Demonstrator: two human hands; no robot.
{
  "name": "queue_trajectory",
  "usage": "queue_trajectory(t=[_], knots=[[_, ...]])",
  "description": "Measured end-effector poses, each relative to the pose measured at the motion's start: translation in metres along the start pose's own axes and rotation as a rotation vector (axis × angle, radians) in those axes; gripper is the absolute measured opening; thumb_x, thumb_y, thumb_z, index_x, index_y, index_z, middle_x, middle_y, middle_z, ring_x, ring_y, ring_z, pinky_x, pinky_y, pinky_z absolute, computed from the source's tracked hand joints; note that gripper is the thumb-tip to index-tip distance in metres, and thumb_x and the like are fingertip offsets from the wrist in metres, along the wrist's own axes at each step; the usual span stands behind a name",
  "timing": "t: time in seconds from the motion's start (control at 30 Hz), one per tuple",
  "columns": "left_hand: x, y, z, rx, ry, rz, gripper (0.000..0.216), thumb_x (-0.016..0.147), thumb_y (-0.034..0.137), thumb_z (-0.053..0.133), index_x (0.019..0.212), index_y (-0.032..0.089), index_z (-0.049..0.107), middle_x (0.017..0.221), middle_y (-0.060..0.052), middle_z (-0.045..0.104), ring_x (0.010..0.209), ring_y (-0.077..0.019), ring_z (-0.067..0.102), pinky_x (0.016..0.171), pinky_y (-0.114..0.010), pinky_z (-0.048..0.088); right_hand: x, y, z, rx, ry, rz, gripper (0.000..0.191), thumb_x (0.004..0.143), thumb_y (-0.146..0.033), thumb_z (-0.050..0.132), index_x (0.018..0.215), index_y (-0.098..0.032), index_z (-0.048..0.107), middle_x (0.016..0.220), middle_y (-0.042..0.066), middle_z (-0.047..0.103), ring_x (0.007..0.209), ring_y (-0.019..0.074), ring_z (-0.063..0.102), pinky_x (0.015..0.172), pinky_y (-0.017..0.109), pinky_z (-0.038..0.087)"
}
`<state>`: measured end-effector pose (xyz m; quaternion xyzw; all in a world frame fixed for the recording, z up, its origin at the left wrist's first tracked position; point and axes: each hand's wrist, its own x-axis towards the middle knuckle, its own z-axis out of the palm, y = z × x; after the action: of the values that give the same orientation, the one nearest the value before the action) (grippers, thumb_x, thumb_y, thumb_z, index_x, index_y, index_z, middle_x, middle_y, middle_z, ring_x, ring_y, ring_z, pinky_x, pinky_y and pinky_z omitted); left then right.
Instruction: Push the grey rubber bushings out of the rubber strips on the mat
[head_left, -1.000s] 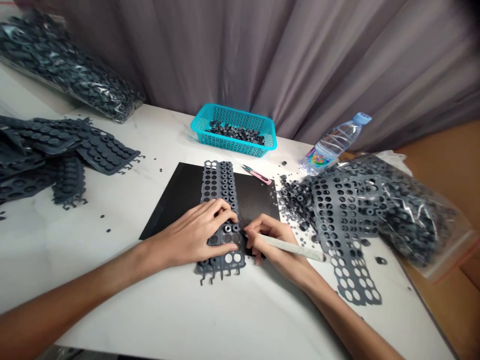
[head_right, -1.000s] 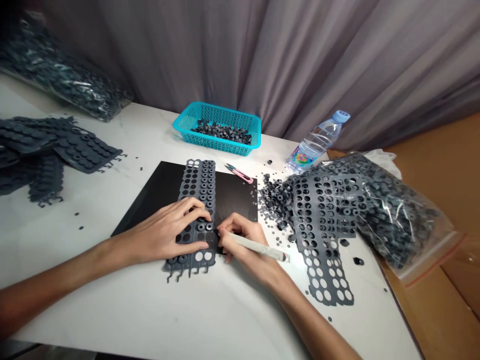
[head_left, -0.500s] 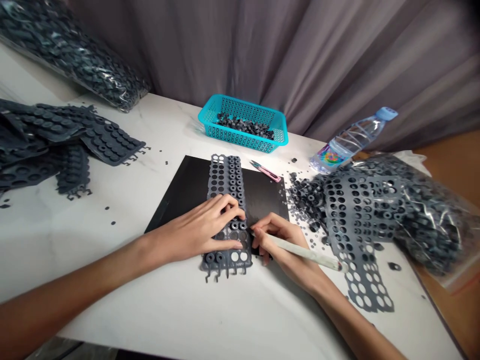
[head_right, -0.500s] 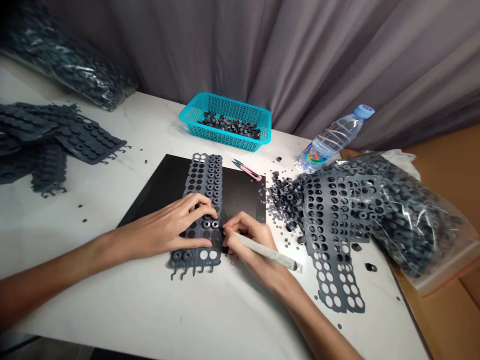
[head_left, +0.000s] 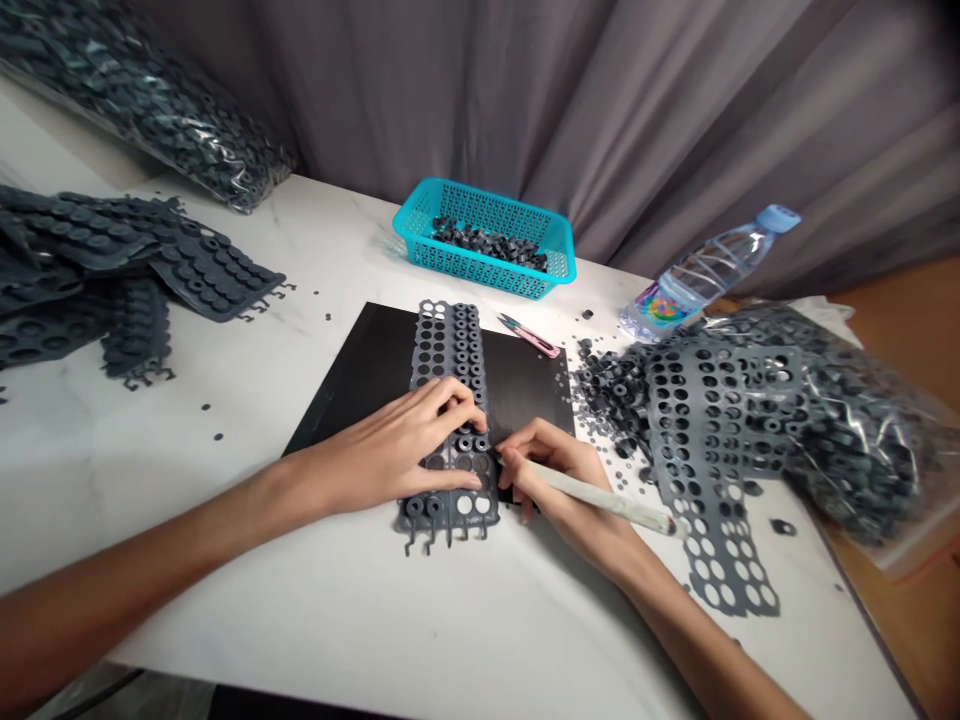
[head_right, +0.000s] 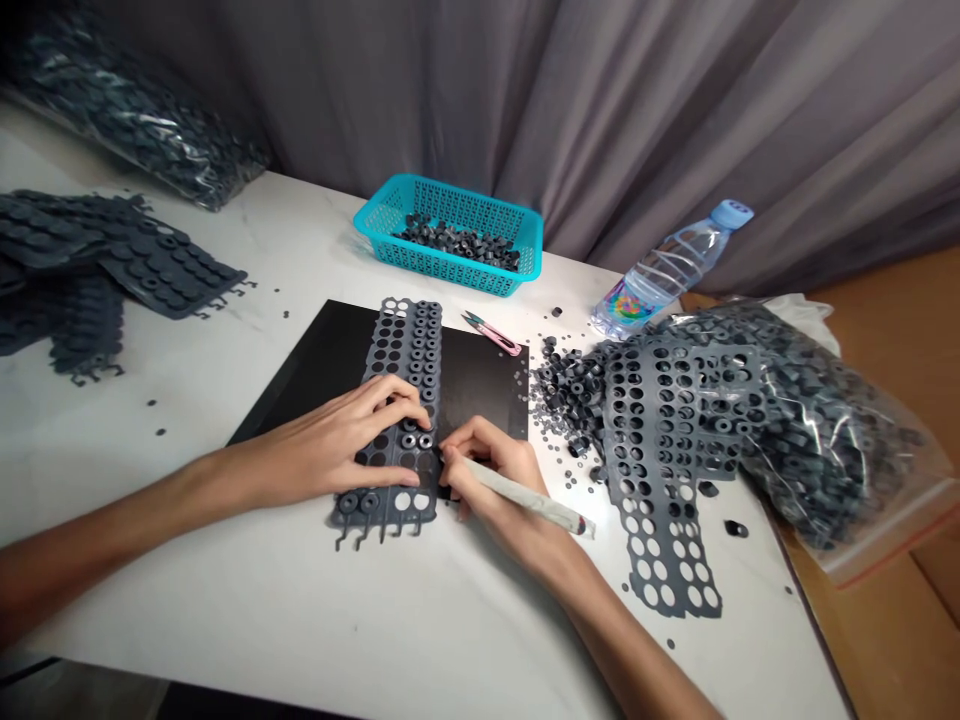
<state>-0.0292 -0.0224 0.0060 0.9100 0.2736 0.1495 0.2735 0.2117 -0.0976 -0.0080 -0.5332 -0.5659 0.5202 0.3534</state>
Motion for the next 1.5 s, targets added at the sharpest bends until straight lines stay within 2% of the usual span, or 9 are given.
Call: queue_trajectory(t=[0.27,0.53,0.67,0.83,0.97,1.03,1.13,1.23,1.5], knots=[[0.003,0.01,0.008,-0.032,0.031,-0.005,0.023,0.101,0.035,0.061,0.121,0.024,0.058,0.121,-0.006,0.054,0.117,-0.0236,0.057,0.103,-0.04,0.047,0.0,-0.002,0.0,0.006,-0.002,-0.014,0.019,0.102,-0.037,0.061,0.094,-0.019,0.064,0.075,0.0,0.067,0.055,0.0113,0.059,0.049,0.021,0.048],[0.004,0.017,0.011,-0.11,0.025,-0.049,0.021,0.1,0.026,0.062,0.121,0.025,0.058,0.119,-0.003,0.056,0.114,-0.0199,0.059,0.101,-0.035,0.047,0.001,-0.007,0.0,-0.028,0.005,-0.018,0.012,0.1,-0.029,0.061,0.094,-0.02,0.064,0.077,-0.001,0.067,0.055,0.011,0.06,0.048,0.021,0.048],[0.006,0.016,0.012,0.037,0.052,0.033,0.019,0.105,0.019,0.052,0.122,0.022,0.06,0.119,-0.004,0.058,0.113,-0.0206,0.059,0.102,-0.038,0.047,0.001,-0.005,0.001,-0.045,0.013,-0.024,0.012,0.099,-0.027,0.06,0.091,-0.019,0.063,0.075,-0.002,0.065,0.055,0.011,0.058,0.049,0.021,0.046],[0.004,0.007,0.017,0.327,0.099,0.229,0.022,0.108,0.016,0.043,0.114,0.014,0.065,0.114,-0.01,0.064,0.104,-0.0244,0.063,0.095,-0.042,0.051,-0.002,-0.007,0.006,-0.199,0.075,-0.086,0.012,0.097,-0.024,0.06,0.087,-0.019,0.062,0.069,-0.004,0.06,0.056,0.0095,0.05,0.052,0.021,0.037],[0.003,0.004,0.019,0.369,0.145,0.318,0.027,0.109,0.013,0.039,0.116,0.009,0.064,0.114,-0.013,0.066,0.111,-0.027,0.062,0.098,-0.042,0.052,-0.003,-0.011,0.007,-0.222,0.079,-0.094,0.013,0.097,-0.024,0.059,0.085,-0.019,0.061,0.067,-0.005,0.056,0.058,0.0095,0.045,0.051,0.021,0.033],[0.003,0.004,0.017,0.265,0.102,0.279,0.027,0.11,0.016,0.038,0.117,0.012,0.064,0.115,-0.011,0.065,0.114,-0.0247,0.061,0.099,-0.039,0.053,-0.004,-0.011,0.006,-0.19,0.069,-0.06,0.013,0.098,-0.025,0.06,0.086,-0.019,0.061,0.068,-0.004,0.057,0.057,0.0096,0.047,0.051,0.021,0.034],[0.003,0.005,0.012,0.05,0.038,0.117,0.025,0.111,0.022,0.04,0.119,0.018,0.064,0.118,-0.007,0.061,0.111,-0.0187,0.063,0.1,-0.032,0.052,-0.004,-0.01,0.003,-0.064,0.035,-0.038,0.016,0.101,-0.03,0.059,0.09,-0.019,0.062,0.073,-0.002,0.064,0.057,0.0105,0.054,0.052,0.021,0.041],[0.002,0.005,0.01,-0.057,0.017,0.009,0.022,0.11,0.029,0.047,0.126,0.024,0.061,0.122,-0.005,0.057,0.11,-0.0173,0.065,0.102,-0.032,0.049,-0.002,-0.009,0.001,0.057,0.037,-0.046,0.018,0.102,-0.035,0.06,0.093,-0.019,0.063,0.075,-0.001,0.067,0.055,0.0112,0.058,0.052,0.022,0.046],[0.002,0.004,0.007,-0.107,-0.038,-0.04,0.027,0.11,0.036,0.048,0.134,0.03,0.056,0.127,-0.003,0.054,0.114,-0.0179,0.063,0.105,-0.033,0.047,0.002,-0.009,0.0,0.045,0.022,0.007,0.014,0.1,-0.031,0.061,0.093,-0.02,0.064,0.076,-0.001,0.066,0.056,0.0115,0.059,0.049,0.021,0.048]])
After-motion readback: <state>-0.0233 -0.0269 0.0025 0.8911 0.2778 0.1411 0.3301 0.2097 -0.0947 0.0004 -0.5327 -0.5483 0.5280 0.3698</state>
